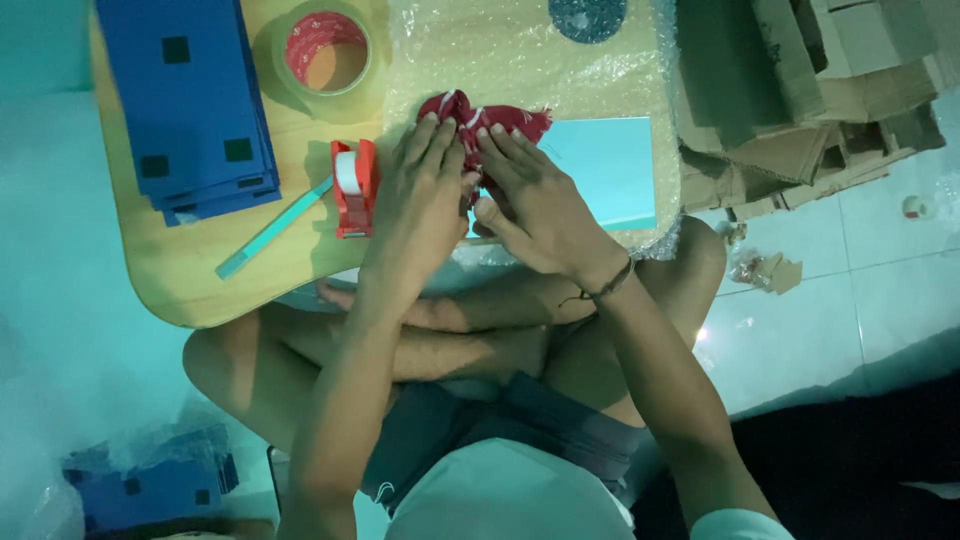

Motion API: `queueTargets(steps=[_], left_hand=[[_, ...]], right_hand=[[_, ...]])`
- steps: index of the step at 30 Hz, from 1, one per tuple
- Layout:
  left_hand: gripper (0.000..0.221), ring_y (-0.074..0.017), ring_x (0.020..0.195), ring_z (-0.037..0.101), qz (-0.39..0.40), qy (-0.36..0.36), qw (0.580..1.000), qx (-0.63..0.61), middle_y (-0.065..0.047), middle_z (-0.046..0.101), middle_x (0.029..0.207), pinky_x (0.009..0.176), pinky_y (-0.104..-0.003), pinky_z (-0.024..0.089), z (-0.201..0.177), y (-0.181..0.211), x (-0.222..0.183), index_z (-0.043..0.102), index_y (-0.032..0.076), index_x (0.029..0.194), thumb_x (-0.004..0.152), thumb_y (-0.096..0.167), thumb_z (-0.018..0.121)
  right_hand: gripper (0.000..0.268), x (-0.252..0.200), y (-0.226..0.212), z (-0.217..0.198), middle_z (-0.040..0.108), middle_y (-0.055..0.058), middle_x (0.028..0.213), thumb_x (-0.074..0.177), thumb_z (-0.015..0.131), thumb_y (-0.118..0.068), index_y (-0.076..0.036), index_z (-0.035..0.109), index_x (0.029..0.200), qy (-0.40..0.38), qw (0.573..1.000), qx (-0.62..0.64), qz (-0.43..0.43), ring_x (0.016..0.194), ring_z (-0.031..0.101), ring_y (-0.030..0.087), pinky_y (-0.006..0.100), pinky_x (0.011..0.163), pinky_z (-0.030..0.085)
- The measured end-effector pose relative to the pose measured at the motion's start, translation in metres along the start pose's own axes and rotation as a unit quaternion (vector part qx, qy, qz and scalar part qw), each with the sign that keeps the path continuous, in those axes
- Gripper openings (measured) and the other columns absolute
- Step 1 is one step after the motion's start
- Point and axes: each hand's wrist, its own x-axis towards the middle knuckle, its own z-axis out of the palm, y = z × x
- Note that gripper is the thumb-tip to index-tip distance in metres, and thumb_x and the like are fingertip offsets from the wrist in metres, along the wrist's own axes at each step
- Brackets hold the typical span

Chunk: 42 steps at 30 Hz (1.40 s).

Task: The person is cleaning rectangular panels with a cloth, wrapping them in bubble wrap, and securing the packaging with tape.

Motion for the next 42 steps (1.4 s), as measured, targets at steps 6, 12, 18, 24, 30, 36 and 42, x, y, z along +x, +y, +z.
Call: queueTargets(steps=[6, 12, 18, 24, 30, 36, 42], left_hand=[[0.04, -0.0402, 0.142, 0.046, -0.01, -0.015, 1.0, -0.013, -0.025, 0.06, 0.143, 0.118, -0.048, 0.034, -0.013, 0.012, -0.01, 0.065, -0.007, 0.131, 0.099, 0.017, 0.07], [0.048, -0.0379, 0.143, 0.047, 0.029, 0.002, 0.999, 0.025, -0.024, 0.061, 0.144, 0.119, -0.049, 0.035, -0.011, 0.013, -0.031, 0.066, -0.004, 0.133, 0.092, 0.021, 0.075], [0.035, -0.0414, 0.14, 0.049, 0.034, -0.004, 0.999, -0.018, -0.029, 0.063, 0.138, 0.119, -0.049, 0.035, -0.021, 0.028, -0.043, 0.068, -0.007, 0.129, 0.104, 0.017, 0.063], [0.031, -0.0401, 0.138, 0.054, 0.107, 0.036, 0.993, -0.017, -0.027, 0.066, 0.134, 0.12, -0.048, 0.038, -0.01, 0.041, -0.042, 0.073, -0.007, 0.12, 0.094, 0.009, 0.07], [0.028, -0.035, 0.136, 0.057, 0.108, -0.001, 0.993, -0.042, -0.024, 0.071, 0.13, 0.119, -0.045, 0.04, -0.026, 0.068, -0.024, 0.076, -0.006, 0.118, 0.096, 0.009, 0.07], [0.027, -0.0357, 0.136, 0.056, 0.142, -0.015, 0.988, -0.066, -0.025, 0.069, 0.131, 0.118, -0.046, 0.041, -0.007, 0.091, -0.002, 0.073, -0.007, 0.12, 0.099, 0.006, 0.064], [0.027, -0.0369, 0.133, 0.058, 0.162, -0.041, 0.981, -0.094, -0.026, 0.069, 0.129, 0.118, -0.047, 0.042, 0.004, 0.105, 0.021, 0.073, -0.008, 0.121, 0.102, 0.007, 0.062]], right_hand=[[0.081, -0.009, 0.001, -0.002, 0.056, 0.029, 0.147, 0.108, 0.027, -0.06, 0.007, 0.06, 0.14, -0.008, 1.0, 0.012, 0.007, 0.144, 0.044, 0.047, 0.055, 0.124, 0.027], [0.081, -0.022, -0.011, -0.005, 0.052, 0.029, 0.152, 0.106, 0.03, -0.061, 0.006, 0.059, 0.142, -0.014, 1.0, -0.028, 0.001, 0.147, 0.041, 0.045, 0.052, 0.127, 0.023], [0.079, -0.044, -0.003, 0.0, 0.047, 0.029, 0.157, 0.104, 0.037, -0.062, 0.001, 0.054, 0.15, -0.037, 0.998, -0.054, -0.009, 0.148, 0.038, 0.046, 0.054, 0.127, 0.021], [0.077, -0.071, -0.007, -0.009, 0.04, 0.024, 0.163, 0.107, 0.035, -0.059, 0.0, 0.051, 0.152, -0.039, 0.995, -0.088, -0.012, 0.152, 0.034, 0.04, 0.053, 0.127, 0.021], [0.076, -0.092, -0.005, -0.022, 0.05, 0.028, 0.154, 0.107, 0.031, -0.057, 0.004, 0.057, 0.145, -0.038, 0.992, -0.116, 0.022, 0.147, 0.044, 0.043, 0.054, 0.124, 0.03], [0.075, -0.114, 0.019, -0.035, 0.052, 0.025, 0.155, 0.108, 0.028, -0.056, 0.001, 0.059, 0.144, -0.021, 0.988, -0.145, 0.039, 0.146, 0.046, 0.042, 0.053, 0.121, 0.035], [0.08, -0.12, 0.028, -0.052, 0.056, 0.031, 0.149, 0.109, 0.019, -0.052, 0.006, 0.066, 0.135, -0.007, 0.989, -0.104, 0.103, 0.145, 0.046, 0.047, 0.057, 0.119, 0.036]])
